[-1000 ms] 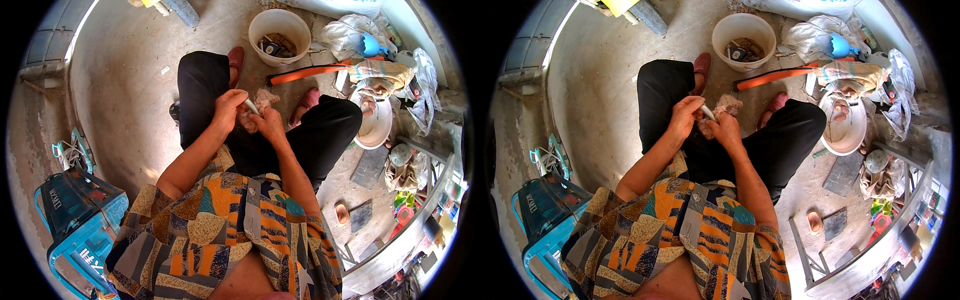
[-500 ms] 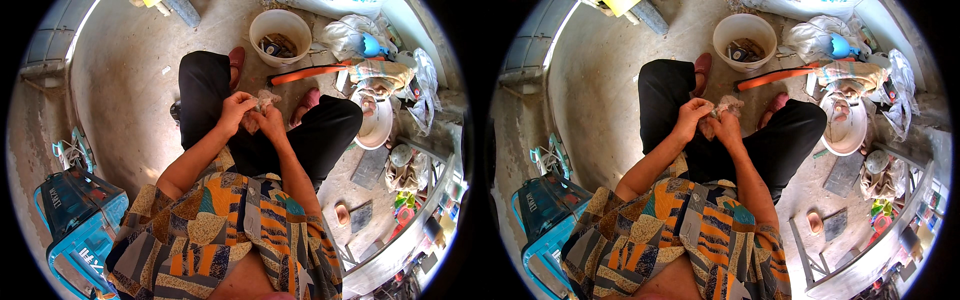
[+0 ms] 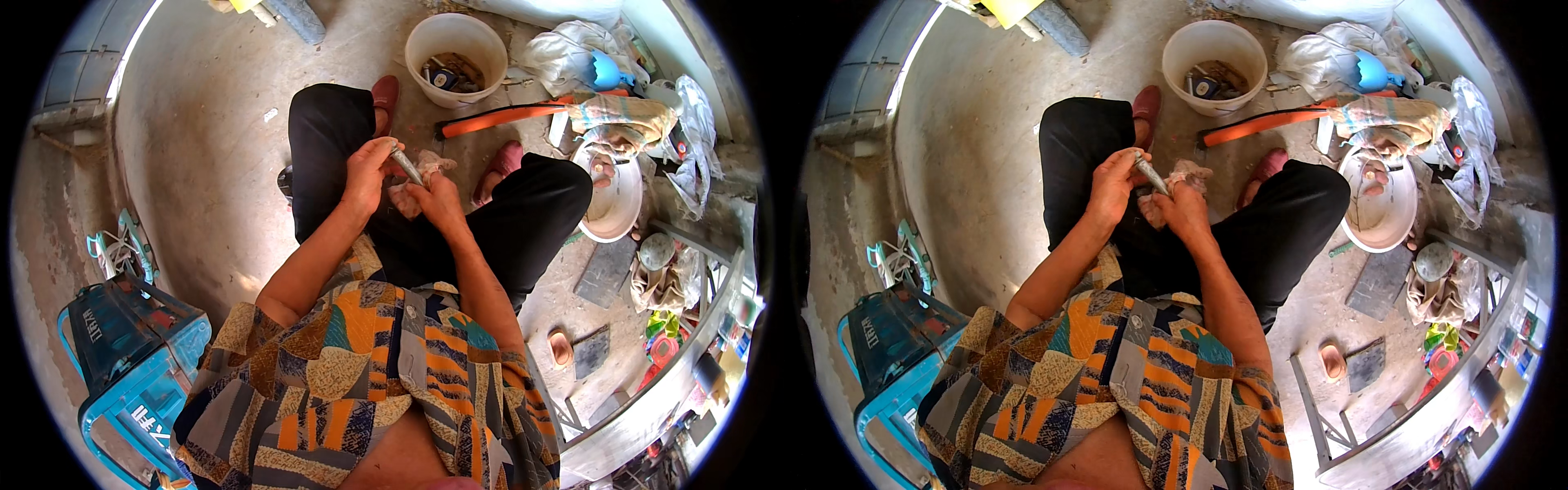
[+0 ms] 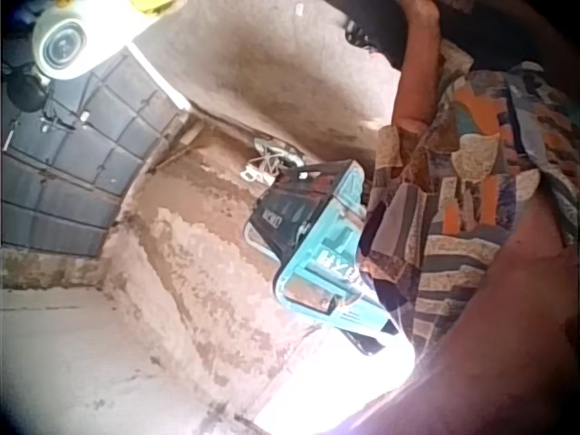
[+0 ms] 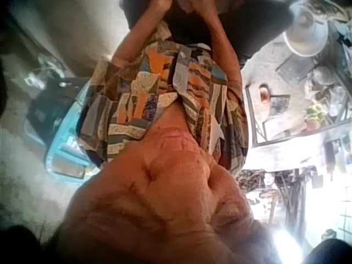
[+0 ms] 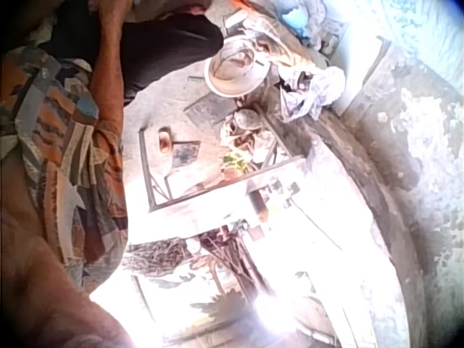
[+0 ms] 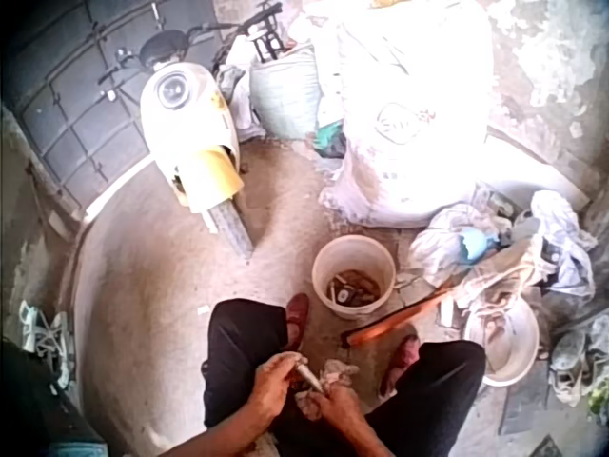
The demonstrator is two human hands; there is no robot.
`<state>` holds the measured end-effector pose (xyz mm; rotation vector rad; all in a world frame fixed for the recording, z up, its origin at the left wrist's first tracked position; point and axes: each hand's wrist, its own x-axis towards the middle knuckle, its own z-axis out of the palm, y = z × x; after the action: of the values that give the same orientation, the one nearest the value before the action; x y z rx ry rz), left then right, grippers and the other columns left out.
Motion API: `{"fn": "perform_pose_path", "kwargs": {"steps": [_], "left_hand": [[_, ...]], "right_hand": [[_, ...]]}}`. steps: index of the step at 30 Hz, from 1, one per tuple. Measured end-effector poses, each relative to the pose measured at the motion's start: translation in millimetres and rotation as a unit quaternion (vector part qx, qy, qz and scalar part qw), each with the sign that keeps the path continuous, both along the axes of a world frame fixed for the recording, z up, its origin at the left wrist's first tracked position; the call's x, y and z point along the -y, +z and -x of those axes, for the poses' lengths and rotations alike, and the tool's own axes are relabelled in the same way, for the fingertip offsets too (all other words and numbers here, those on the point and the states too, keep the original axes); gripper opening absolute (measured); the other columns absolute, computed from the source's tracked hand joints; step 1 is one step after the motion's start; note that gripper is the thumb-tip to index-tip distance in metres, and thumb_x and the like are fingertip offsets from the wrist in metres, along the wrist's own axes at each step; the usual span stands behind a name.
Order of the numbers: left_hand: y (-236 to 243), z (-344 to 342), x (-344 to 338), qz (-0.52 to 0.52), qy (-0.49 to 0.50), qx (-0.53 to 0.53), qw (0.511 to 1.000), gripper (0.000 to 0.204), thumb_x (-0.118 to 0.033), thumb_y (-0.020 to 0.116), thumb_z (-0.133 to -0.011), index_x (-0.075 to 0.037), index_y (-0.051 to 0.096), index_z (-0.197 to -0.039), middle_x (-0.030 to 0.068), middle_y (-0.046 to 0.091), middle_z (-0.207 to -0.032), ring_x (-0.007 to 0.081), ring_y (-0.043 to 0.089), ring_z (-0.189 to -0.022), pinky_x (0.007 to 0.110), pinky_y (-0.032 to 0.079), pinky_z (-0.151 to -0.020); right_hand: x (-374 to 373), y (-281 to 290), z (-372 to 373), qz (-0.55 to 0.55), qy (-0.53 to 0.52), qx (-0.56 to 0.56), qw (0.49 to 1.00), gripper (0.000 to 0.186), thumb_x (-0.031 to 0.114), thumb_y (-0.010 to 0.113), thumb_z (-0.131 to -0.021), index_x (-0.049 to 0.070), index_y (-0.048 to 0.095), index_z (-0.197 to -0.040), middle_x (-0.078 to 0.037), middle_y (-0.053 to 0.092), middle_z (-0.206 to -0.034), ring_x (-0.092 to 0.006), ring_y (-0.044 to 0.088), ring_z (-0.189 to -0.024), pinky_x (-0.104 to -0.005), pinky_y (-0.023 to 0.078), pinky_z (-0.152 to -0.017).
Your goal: The person wipes a metal part with a cloth and wraps blue tape around it while sitting in a utility area.
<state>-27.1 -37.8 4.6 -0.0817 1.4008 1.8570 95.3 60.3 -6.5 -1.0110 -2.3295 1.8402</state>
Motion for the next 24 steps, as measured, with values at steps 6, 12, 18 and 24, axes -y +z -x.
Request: {"fn": "perform_pose_path", "kwargs": {"steps": [6,12,18,24], "left_hand": [[4,-3,-1,0.035,0.010,-0.001,0.999,0.012,-0.012,0.061,-0.087,-0.003,0.063,-0.095,0.0022,0.061,-0.089,0.0108,0.058,-0.074,0.026,0.049,-0.066],[7,-12,-2,-0.011,-0.126,-0.010,0.992,0.019,-0.009,0.057,-0.089,-0.003,0.063,-0.105,0.0029,0.062,-0.093,0.0097,0.057,-0.082,0.023,0.046,-0.076],[2,-19,-6,0.012,-0.094,0.016,0.995,0.015,-0.008,0.058,-0.087,-0.001,0.062,-0.099,0.0037,0.063,-0.093,0.0087,0.059,-0.080,0.023,0.047,-0.073],[-8,-16,0,0.042,-0.086,-0.018,0.995,0.013,-0.010,0.059,-0.087,0.000,0.062,-0.095,0.0045,0.064,-0.093,0.0105,0.060,-0.079,0.024,0.048,-0.072]], "right_hand": [[-2,20,1,0.006,0.006,0.036,0.999,0.032,0.025,0.066,-0.075,-0.004,0.060,-0.088,-0.024,0.062,-0.078,-0.0393,0.061,-0.079,-0.0439,0.046,-0.068],[1,-22,-1,0.032,-0.033,-0.031,0.998,0.035,0.026,0.067,-0.073,-0.005,0.060,-0.090,-0.025,0.062,-0.080,-0.0394,0.061,-0.080,-0.0434,0.046,-0.069],[2,-20,0,0.053,-0.057,-0.047,0.996,0.035,0.026,0.066,-0.073,-0.005,0.060,-0.089,-0.026,0.062,-0.082,-0.0399,0.061,-0.082,-0.0431,0.047,-0.071],[-1,-4,2,0.021,-0.028,0.002,0.999,0.034,0.027,0.065,-0.074,-0.003,0.061,-0.089,-0.025,0.062,-0.083,-0.0399,0.060,-0.084,-0.0439,0.046,-0.072]]}}
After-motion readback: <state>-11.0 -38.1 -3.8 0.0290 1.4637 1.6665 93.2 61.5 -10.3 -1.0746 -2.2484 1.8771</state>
